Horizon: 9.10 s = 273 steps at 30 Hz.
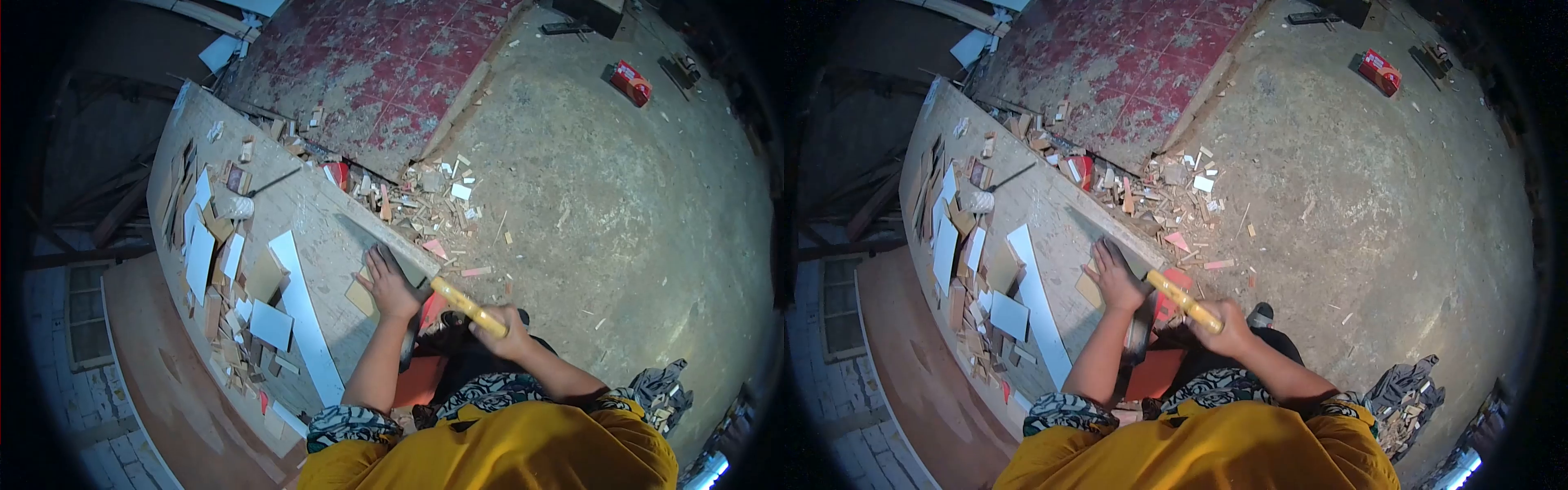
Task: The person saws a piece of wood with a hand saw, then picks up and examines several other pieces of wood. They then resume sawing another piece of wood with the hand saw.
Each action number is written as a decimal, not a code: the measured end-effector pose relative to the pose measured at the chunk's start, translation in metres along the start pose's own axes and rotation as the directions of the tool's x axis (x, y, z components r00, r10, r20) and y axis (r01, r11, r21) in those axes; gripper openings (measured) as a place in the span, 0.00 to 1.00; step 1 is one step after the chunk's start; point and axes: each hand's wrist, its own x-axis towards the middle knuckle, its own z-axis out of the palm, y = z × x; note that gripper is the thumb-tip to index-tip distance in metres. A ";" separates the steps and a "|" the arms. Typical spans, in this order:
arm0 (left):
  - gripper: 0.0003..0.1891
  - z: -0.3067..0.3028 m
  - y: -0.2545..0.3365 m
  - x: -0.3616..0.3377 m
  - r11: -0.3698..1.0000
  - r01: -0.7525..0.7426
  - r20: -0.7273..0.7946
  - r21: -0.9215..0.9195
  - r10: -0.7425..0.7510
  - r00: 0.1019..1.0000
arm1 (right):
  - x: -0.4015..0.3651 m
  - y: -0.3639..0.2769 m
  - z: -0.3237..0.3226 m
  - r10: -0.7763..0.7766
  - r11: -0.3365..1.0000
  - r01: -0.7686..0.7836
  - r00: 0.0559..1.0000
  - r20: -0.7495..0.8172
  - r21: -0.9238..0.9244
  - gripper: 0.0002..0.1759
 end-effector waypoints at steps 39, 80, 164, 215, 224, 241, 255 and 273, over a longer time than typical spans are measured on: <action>0.58 0.004 0.000 0.003 1.000 0.013 0.048 0.010 -0.013 0.999 | 0.001 -0.016 0.002 -0.255 0.908 0.272 0.962 0.096 -0.318 0.06; 0.40 0.014 -0.007 0.004 0.997 -0.043 0.060 0.060 0.039 0.997 | 0.047 -0.011 0.032 -0.219 0.918 0.230 0.973 0.070 -0.322 0.07; 0.51 0.014 0.011 -0.002 0.997 -0.026 -0.090 -0.077 0.019 0.996 | -0.020 -0.005 -0.020 -0.206 0.938 0.203 0.978 0.021 -0.280 0.06; 0.54 0.010 0.014 0.001 0.993 0.113 0.027 0.034 -0.114 0.993 | 0.029 -0.007 0.008 -0.283 0.941 0.296 0.954 0.096 -0.167 0.25; 0.56 -0.009 0.020 -0.001 0.998 0.022 0.066 -0.051 -0.019 0.998 | 0.008 -0.013 0.012 -0.323 0.914 0.314 0.946 0.006 -0.255 0.20; 0.49 0.001 0.028 0.006 0.995 0.076 -0.033 -0.063 -0.078 0.996 | 0.034 -0.065 0.010 -0.136 0.982 0.134 0.991 -0.001 -0.131 0.21; 0.55 -0.008 0.024 0.001 0.993 0.052 -0.025 -0.107 -0.055 0.998 | 0.030 -0.120 -0.012 -0.082 0.970 0.099 0.993 0.082 -0.223 0.19; 0.52 -0.005 0.022 0.000 0.988 0.061 -0.075 -0.142 -0.072 0.995 | 0.038 -0.157 -0.023 -0.068 0.906 0.143 0.978 0.197 -0.398 0.20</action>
